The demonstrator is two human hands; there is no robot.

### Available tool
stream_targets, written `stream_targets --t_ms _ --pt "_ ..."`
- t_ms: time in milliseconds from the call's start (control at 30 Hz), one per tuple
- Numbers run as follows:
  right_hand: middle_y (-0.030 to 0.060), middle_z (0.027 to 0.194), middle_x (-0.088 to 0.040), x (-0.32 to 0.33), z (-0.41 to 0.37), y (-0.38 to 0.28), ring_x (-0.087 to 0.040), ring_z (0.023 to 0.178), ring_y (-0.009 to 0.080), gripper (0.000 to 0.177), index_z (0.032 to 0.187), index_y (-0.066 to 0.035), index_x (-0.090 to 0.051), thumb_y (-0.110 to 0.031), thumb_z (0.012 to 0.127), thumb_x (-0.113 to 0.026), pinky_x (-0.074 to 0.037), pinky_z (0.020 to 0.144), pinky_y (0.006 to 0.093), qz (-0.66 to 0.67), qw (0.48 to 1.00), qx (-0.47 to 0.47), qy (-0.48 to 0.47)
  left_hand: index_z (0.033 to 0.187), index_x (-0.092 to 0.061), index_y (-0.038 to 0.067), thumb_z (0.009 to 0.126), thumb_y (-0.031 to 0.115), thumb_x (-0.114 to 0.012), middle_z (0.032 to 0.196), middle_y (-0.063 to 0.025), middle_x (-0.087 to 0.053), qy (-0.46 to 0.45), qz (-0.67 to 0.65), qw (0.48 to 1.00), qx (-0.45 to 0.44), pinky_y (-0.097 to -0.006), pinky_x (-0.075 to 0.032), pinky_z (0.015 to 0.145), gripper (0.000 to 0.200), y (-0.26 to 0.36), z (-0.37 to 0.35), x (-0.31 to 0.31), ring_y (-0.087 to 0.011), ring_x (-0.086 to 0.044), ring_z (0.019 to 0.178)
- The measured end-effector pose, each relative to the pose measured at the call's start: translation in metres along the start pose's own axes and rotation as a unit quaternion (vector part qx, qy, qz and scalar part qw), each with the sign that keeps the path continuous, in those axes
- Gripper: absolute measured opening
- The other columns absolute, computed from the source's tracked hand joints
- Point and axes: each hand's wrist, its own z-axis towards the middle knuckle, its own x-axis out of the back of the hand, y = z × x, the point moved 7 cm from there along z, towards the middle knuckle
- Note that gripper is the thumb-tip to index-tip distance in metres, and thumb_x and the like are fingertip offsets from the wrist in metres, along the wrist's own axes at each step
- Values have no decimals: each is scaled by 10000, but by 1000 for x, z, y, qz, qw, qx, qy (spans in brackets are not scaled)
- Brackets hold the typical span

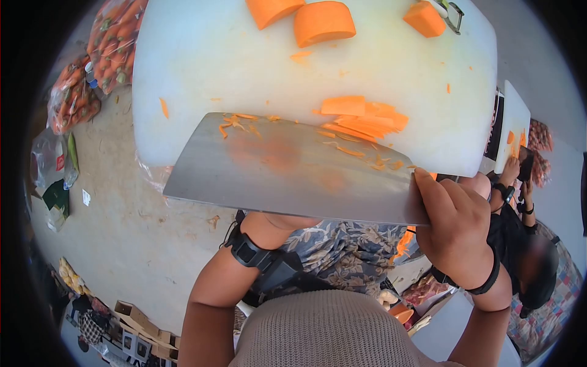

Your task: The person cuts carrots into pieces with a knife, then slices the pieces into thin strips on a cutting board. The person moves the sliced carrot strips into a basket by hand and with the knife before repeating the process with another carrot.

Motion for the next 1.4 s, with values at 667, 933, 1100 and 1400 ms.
stream_targets --t_ms 667,933,1100,1400 --pt "26 609 -423 1 8 -8 -514 497 146 370 972 25 -614 -9 604 -619 -397 446 291 -64 997 31 -25 1095 -706 105 873 212 -655 1164 -82 -665 59 119 983 -128 -475 -481 919 251 35 18 18 -292 -622 1048" --pt "65 611 -468 -1 16 -4 -535 499 228 189 778 -52 -492 20 649 -610 -409 454 348 -19 999 7 -47 1118 -673 46 860 168 -663 1146 -119 -657 184 151 959 -154 -429 -520 851 286 56 26 41 -293 -638 999" --pt "104 741 -619 -7 7 5 -608 669 314 501 1030 -32 -599 64 539 -630 -408 636 393 -9 991 -60 -118 1133 -668 46 859 166 -663 1159 -119 -651 162 148 960 -171 -434 -515 866 299 57 29 42 -307 -631 1014" --pt "118 757 -639 -14 6 14 -619 684 340 454 1020 -56 -602 73 585 -620 -412 627 402 80 990 -87 -79 1048 -708 65 787 104 -686 1113 -97 -666 187 177 947 -192 -418 -517 869 264 71 39 51 -294 -640 984"
